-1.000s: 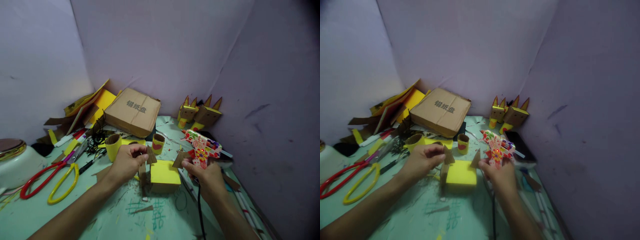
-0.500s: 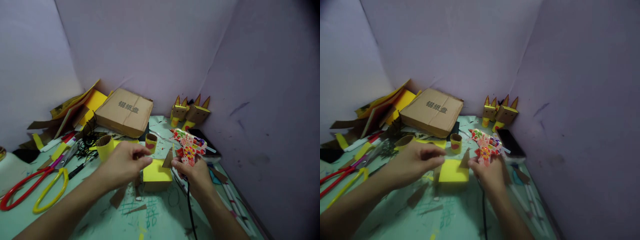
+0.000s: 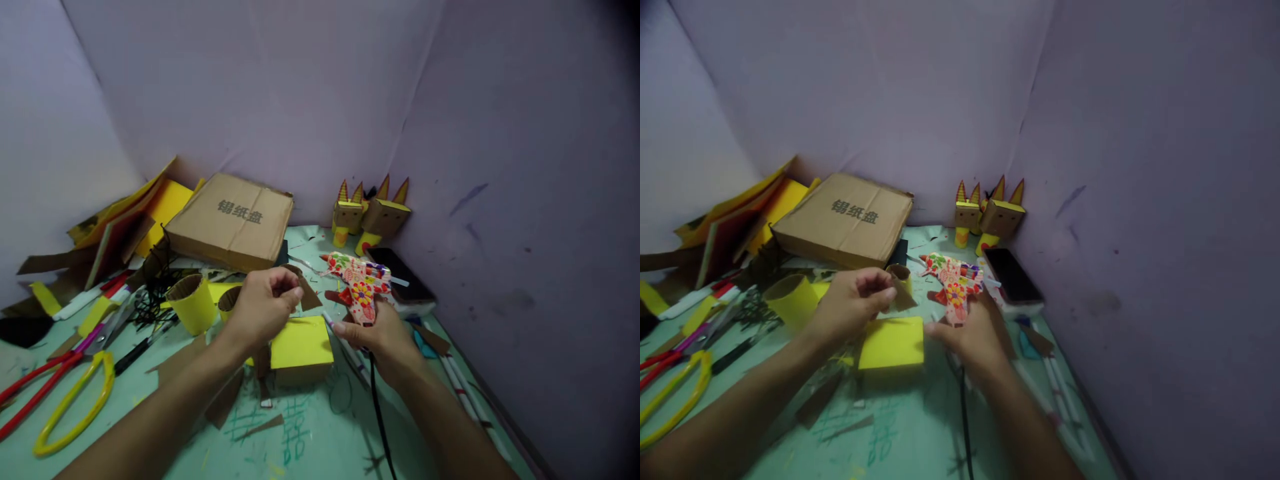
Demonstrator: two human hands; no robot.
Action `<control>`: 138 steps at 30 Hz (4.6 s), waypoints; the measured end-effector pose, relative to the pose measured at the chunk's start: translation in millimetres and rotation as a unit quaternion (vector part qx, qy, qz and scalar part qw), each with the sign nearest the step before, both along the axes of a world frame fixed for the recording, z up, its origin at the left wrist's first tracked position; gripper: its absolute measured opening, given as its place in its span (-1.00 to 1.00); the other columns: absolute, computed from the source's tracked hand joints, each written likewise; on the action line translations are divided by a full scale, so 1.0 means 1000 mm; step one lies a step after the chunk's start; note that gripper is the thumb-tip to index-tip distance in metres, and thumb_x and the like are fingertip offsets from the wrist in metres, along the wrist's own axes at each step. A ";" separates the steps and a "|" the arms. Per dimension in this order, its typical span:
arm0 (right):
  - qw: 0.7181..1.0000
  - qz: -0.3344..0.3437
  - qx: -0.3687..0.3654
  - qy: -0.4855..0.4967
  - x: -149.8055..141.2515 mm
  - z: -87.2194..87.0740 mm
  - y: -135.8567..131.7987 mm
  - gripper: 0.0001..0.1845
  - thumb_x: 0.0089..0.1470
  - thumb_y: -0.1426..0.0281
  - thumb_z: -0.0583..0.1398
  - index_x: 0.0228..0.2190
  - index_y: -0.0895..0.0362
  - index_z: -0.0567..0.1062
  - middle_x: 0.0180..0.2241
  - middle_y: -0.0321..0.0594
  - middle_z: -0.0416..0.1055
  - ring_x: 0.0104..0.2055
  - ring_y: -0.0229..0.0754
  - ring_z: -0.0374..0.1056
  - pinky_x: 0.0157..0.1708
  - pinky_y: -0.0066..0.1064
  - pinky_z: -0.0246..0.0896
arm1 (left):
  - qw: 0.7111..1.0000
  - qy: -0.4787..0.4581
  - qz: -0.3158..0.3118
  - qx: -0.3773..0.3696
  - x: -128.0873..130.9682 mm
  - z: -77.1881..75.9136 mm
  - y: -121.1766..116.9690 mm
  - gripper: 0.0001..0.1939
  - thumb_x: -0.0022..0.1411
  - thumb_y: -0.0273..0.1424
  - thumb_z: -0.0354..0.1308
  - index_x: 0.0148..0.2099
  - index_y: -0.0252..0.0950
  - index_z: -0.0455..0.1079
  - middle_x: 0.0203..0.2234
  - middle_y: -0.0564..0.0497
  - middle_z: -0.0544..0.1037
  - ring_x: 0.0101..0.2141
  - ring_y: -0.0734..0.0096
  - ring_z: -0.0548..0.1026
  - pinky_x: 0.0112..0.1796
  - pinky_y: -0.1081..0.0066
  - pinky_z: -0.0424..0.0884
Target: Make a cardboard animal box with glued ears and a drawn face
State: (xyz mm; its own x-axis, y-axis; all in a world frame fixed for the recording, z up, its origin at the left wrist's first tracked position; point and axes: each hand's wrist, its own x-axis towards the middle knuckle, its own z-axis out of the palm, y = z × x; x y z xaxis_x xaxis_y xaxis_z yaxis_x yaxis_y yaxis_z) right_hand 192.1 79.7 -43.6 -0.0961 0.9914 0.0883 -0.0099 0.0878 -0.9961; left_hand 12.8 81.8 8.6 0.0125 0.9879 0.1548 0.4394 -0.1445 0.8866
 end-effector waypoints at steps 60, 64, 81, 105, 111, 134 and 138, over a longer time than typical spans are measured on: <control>0.997 0.032 -0.063 0.025 -0.010 0.000 -0.001 -0.70 -0.36 0.56 0.18 -0.43 0.13 0.46 -0.50 -0.30 0.48 -0.46 -0.17 0.36 -0.44 -0.40 0.24 | 0.959 0.259 -0.051 0.099 0.016 -0.016 -0.012 -0.88 0.08 -0.51 -0.01 -0.48 -0.25 0.25 -0.60 0.07 0.37 -0.53 0.42 0.30 -0.46 0.42 0.15; 0.996 0.017 -0.080 0.017 -0.010 -0.003 0.000 -0.68 -0.36 0.54 0.20 -0.39 0.14 0.46 -0.50 -0.31 0.46 -0.50 -0.20 0.33 -0.52 -0.44 0.20 | 0.959 0.262 -0.060 0.094 0.016 -0.014 -0.011 -0.86 0.08 -0.52 -0.02 -0.50 -0.25 0.21 -0.60 0.06 0.36 -0.52 0.41 0.30 -0.46 0.41 0.15; 0.997 -0.003 -0.077 0.008 -0.011 -0.006 0.001 -0.63 -0.34 0.49 0.26 -0.33 0.17 0.45 -0.40 -0.21 0.51 -0.37 -0.09 0.41 -0.36 -0.32 0.31 | 0.973 0.214 -0.064 0.053 0.013 -0.017 -0.007 -0.86 0.10 -0.48 0.01 -0.50 -0.26 0.27 -0.63 0.11 0.33 -0.55 0.46 0.27 -0.50 0.44 0.11; 0.965 0.106 -0.201 0.128 -0.019 -0.008 -0.005 -0.53 -0.45 0.48 0.37 -0.34 0.18 0.45 -0.54 -0.32 0.43 -0.47 -0.15 0.38 -0.36 -0.30 0.28 | 0.974 0.195 -0.109 0.041 0.008 -0.020 0.002 -0.84 0.03 -0.47 0.07 -0.58 -0.31 0.32 -0.67 0.13 0.31 -0.57 0.51 0.26 -0.52 0.47 0.11; 0.971 0.094 -0.187 0.117 -0.022 -0.005 -0.009 -0.67 -0.41 0.48 0.31 -0.45 0.16 0.41 -0.56 -0.34 0.38 -0.53 -0.25 0.28 -0.58 -0.47 0.09 | 0.969 0.209 -0.117 0.057 0.007 -0.017 0.002 -0.79 0.02 -0.54 0.06 -0.63 -0.31 0.22 -0.69 0.14 0.26 -0.59 0.53 0.23 -0.52 0.48 0.09; 0.976 0.087 -0.172 0.098 -0.022 -0.002 -0.010 -0.66 -0.40 0.48 0.30 -0.43 0.14 0.40 -0.60 -0.38 0.32 -0.56 -0.28 0.21 -0.62 -0.49 0.03 | 0.966 0.240 -0.058 0.076 0.013 -0.024 -0.003 -0.72 0.04 -0.47 0.06 -0.66 -0.27 0.11 -0.69 0.13 0.21 -0.58 0.49 0.20 -0.50 0.43 0.05; 0.975 0.089 -0.176 0.103 -0.022 -0.003 -0.009 -0.62 -0.40 0.48 0.31 -0.39 0.16 0.41 -0.58 -0.37 0.33 -0.56 -0.28 0.22 -0.60 -0.48 0.05 | 0.966 0.242 -0.058 0.065 0.013 -0.023 -0.003 -0.70 0.03 -0.47 0.07 -0.68 -0.27 0.10 -0.71 0.14 0.18 -0.60 0.50 0.18 -0.52 0.44 0.05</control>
State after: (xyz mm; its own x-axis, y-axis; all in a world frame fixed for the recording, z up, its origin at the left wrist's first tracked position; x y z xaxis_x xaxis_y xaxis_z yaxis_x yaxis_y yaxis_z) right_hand 170.1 70.5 -46.2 -0.2857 0.9330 -0.2189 -0.1959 -0.2805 -0.9396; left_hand 25.8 79.1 -14.8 0.2234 0.9480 0.2267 0.7727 -0.3140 0.5517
